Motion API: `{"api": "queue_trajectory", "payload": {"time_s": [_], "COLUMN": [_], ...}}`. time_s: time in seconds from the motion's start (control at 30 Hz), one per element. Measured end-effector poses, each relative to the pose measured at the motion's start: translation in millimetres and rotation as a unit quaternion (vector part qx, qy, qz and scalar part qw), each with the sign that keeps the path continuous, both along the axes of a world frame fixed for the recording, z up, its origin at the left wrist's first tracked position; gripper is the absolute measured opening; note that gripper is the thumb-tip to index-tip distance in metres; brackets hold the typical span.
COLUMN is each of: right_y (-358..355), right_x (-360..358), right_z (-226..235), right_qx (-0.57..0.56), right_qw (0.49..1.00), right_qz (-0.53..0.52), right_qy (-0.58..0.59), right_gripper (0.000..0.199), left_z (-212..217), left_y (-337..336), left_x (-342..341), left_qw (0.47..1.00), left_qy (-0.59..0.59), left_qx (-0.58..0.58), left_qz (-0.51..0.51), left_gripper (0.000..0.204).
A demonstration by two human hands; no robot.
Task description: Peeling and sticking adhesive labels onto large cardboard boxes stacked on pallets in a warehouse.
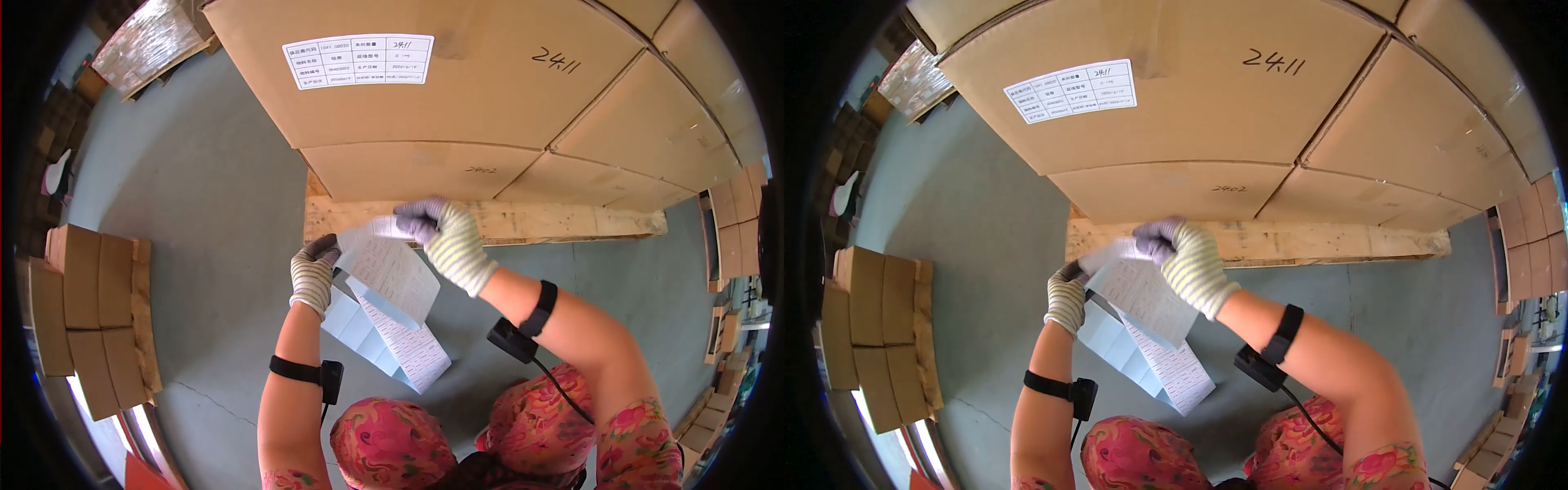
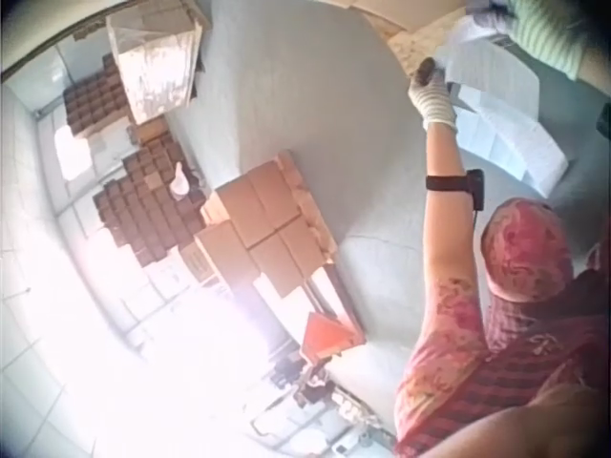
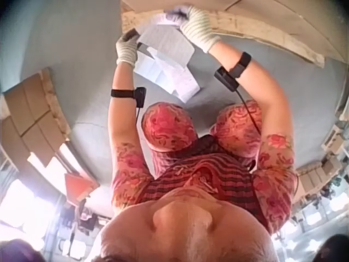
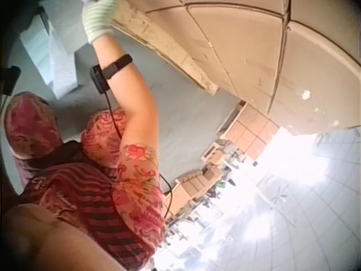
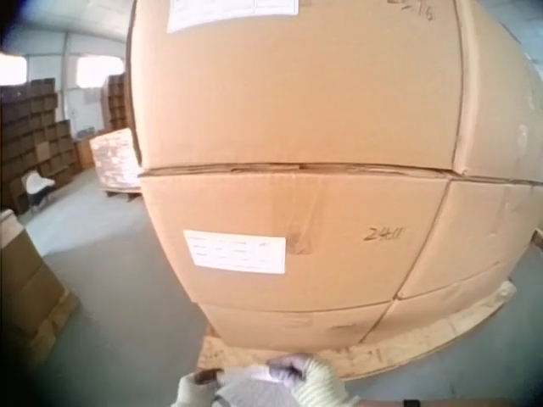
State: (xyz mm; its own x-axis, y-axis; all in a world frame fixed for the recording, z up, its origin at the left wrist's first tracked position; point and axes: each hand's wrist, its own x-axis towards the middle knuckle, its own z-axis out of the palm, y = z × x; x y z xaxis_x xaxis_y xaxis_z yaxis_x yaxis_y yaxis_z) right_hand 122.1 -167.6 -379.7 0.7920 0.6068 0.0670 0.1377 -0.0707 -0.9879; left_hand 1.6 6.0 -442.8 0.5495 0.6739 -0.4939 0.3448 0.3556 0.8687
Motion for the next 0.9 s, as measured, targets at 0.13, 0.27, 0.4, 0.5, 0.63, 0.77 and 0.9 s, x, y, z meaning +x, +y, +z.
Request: {"api": "queue_trajectory", "payload": {"time_s": [0.13, 0.27, 0.4, 0.5, 0.63, 0.77, 0.9], "right_y": [22, 26, 28, 31, 13, -9, 14], "right_x": [26, 34, 33, 32, 32, 30, 13], "right_z": [-16, -15, -17, -14, -7, -8, 5], "right_qx": [0.056, 0.033, -0.007, -0.051, -0.056, 0.011, -0.100], "right_qw": [0.996, 0.992, 0.983, 0.976, 0.994, 0.975, 0.980], "right_qz": [-0.067, -0.106, -0.140, -0.141, -0.085, -0.209, 0.036], "right_qy": [-0.024, -0.051, -0.118, -0.158, -0.029, -0.081, -0.171], "right_gripper": [0.012, 0.011, 0.012, 0.014, 0.016, 0.017, 0.021], "left_z": [-3, 34, 45, 35, 28, 36, 41], "left_y": [4, -4, 1, 9, 6, 5, -5], "left_x": [15, 56, 79, 87, 88, 71, 30], "left_qw": [0.980, 0.968, 0.960, 0.959, 0.962, 0.977, 0.980], "left_qy": [-0.004, 0.107, 0.127, 0.126, 0.096, 0.088, -0.043], "left_qx": [0.124, 0.168, 0.210, 0.225, 0.234, 0.169, 0.061], "left_qz": [-0.154, -0.155, -0.136, -0.119, -0.100, -0.093, -0.187], "left_gripper": [0.023, 0.043, 0.052, 0.052, 0.051, 0.043, 0.041]}}
